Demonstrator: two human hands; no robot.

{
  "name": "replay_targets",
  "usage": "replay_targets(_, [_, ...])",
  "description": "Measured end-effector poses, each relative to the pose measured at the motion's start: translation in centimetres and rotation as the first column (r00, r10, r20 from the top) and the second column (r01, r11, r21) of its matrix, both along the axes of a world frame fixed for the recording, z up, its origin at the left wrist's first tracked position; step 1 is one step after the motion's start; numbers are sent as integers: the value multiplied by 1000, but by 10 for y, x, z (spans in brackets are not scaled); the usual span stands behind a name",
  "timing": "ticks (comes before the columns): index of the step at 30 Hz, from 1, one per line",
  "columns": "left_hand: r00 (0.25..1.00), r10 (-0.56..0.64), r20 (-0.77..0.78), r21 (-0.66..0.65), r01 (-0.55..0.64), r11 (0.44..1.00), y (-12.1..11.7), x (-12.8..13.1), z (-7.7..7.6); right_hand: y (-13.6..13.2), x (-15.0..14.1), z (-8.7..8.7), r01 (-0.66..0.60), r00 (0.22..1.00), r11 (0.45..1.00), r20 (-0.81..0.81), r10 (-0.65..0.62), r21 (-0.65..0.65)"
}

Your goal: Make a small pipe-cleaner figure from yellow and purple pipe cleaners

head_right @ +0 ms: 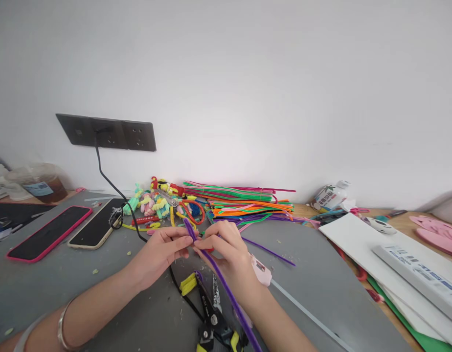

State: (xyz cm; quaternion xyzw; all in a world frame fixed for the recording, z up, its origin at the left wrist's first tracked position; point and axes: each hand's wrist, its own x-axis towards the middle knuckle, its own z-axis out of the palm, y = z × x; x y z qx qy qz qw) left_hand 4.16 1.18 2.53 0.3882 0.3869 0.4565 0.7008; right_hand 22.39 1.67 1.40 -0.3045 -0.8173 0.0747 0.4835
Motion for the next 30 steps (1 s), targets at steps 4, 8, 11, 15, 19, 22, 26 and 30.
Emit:
replay_targets(4, [998, 35, 48, -9, -35, 999, 2, -1, -3, -1, -1, 1, -26, 1000, 999, -3, 26, -24])
replay_targets(8, [990, 89, 107, -96, -78, 992, 5, -2, -7, -2, -1, 1, -57, 998, 992, 16, 59, -116])
replay_targets(11, [985, 106, 137, -155, -85, 984, 8, -3, -10, -1, 0, 1, -108, 994, 975, 8, 112, -195])
replay_targets(15, [992, 77, 101, -94, -68, 993, 8, -5, -11, 2, 0, 2, -139, 985, 954, -138, 105, -266])
replay_targets(19, [999, 15, -32, 31, -14, 999, 7, -7, -7, 3, -2, 4, -201, 941, 900, -332, 67, -388])
replay_targets(22, [991, -46, -129, 80, 57, 995, 6, -7, -5, 3, -2, 5, -233, 923, 844, -384, 35, -483])
replay_targets(26, [963, -182, -200, 81, 201, 976, 5, -8, -4, 3, -3, 10, -290, 909, 803, -412, 62, -520])
replay_targets(30, [934, -300, -194, 63, 317, 946, 3, -9, -3, 5, -4, 11, -418, 870, 740, -468, 158, -528])
